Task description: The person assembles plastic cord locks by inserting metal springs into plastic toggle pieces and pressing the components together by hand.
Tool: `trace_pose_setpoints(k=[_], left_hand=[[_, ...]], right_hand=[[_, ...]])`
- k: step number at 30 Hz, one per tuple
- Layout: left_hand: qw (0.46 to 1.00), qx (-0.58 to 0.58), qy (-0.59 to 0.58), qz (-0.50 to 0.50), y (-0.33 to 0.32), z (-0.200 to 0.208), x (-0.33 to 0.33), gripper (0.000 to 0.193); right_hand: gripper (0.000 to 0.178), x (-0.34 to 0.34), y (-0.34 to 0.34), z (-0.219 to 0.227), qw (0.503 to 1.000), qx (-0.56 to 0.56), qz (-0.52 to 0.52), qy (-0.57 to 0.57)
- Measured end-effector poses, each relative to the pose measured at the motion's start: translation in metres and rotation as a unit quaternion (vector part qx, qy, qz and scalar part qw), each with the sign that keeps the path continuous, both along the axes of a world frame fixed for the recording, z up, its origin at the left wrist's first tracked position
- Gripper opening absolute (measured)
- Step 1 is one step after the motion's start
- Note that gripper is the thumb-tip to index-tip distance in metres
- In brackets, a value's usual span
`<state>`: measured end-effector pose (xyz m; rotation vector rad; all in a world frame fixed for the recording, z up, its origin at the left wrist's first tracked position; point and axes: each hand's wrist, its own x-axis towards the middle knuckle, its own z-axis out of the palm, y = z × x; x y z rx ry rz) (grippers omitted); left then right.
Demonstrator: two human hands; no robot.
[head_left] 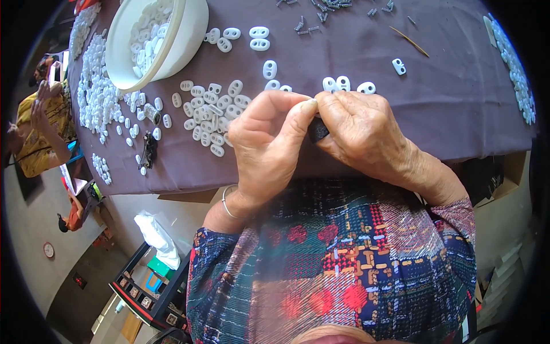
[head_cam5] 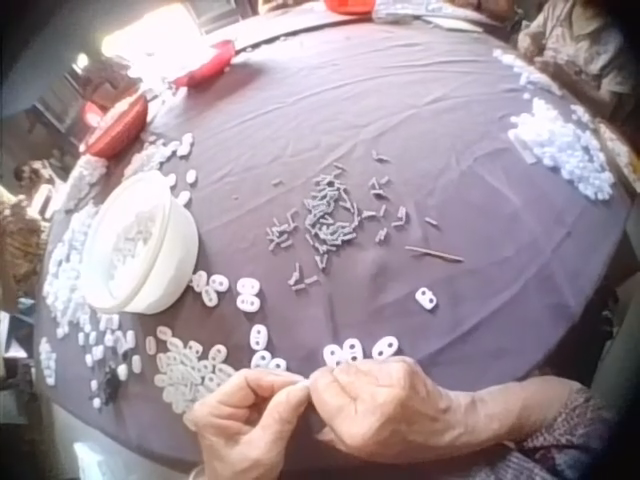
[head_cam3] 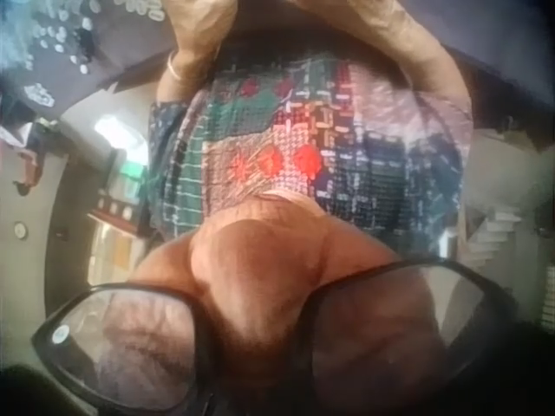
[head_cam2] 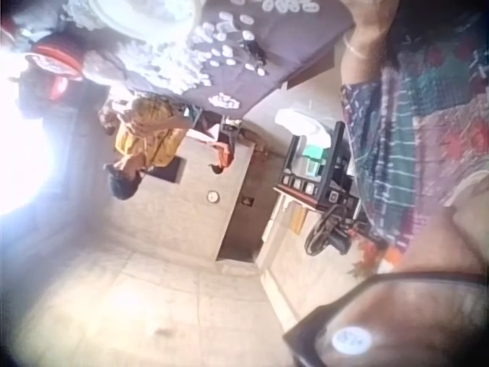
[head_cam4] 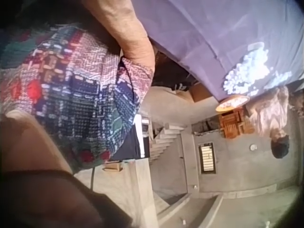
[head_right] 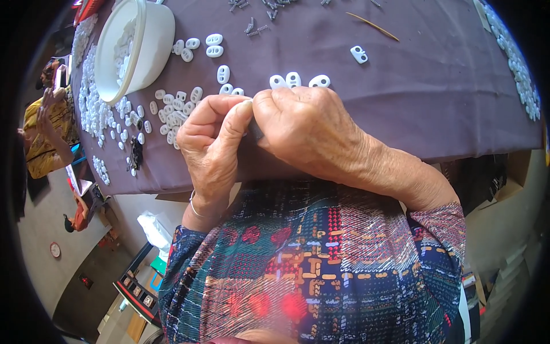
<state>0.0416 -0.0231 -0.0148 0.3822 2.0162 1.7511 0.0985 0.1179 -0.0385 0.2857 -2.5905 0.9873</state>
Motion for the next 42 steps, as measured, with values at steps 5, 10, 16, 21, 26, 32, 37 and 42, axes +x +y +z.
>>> trace_pose_setpoints(k=[5,10,16,21,26,32,37,42], left_hand=[[1.0,-0.008,0.01,-0.005,-0.001,-0.002,-0.003,0.009],[1.0,0.025,-0.011,-0.01,-0.003,0.003,-0.007,0.01],[0.998,0.068,-0.01,-0.013,-0.002,0.009,-0.007,0.011],[0.996,0.091,-0.001,-0.023,0.006,-0.001,-0.004,0.012],[0.985,0.149,-0.086,-0.01,0.001,0.001,-0.01,0.015],[0.978,0.168,-0.125,0.001,0.002,0.002,-0.01,0.014],[0.977,0.16,-0.138,0.014,0.001,-0.001,-0.007,0.014],[0.981,0.14,-0.131,0.015,0.0,-0.003,-0.005,0.013]], right_hand=[[0.024,-0.002,0.0,-0.004,1.0,-0.006,0.002,0.001],[0.029,-0.006,0.002,-0.002,0.998,-0.01,-0.01,0.057],[0.034,-0.005,0.001,0.006,0.998,0.007,-0.02,0.059],[0.032,-0.005,0.002,0.0,0.996,0.003,-0.032,0.083],[0.041,-0.004,0.004,0.014,0.993,-0.117,-0.01,0.032],[0.044,-0.01,0.008,0.005,0.992,-0.049,-0.025,0.113],[0.041,-0.008,0.004,0.001,0.993,0.002,-0.038,0.113],[0.037,-0.005,0.004,0.003,0.995,0.006,-0.031,0.097]])
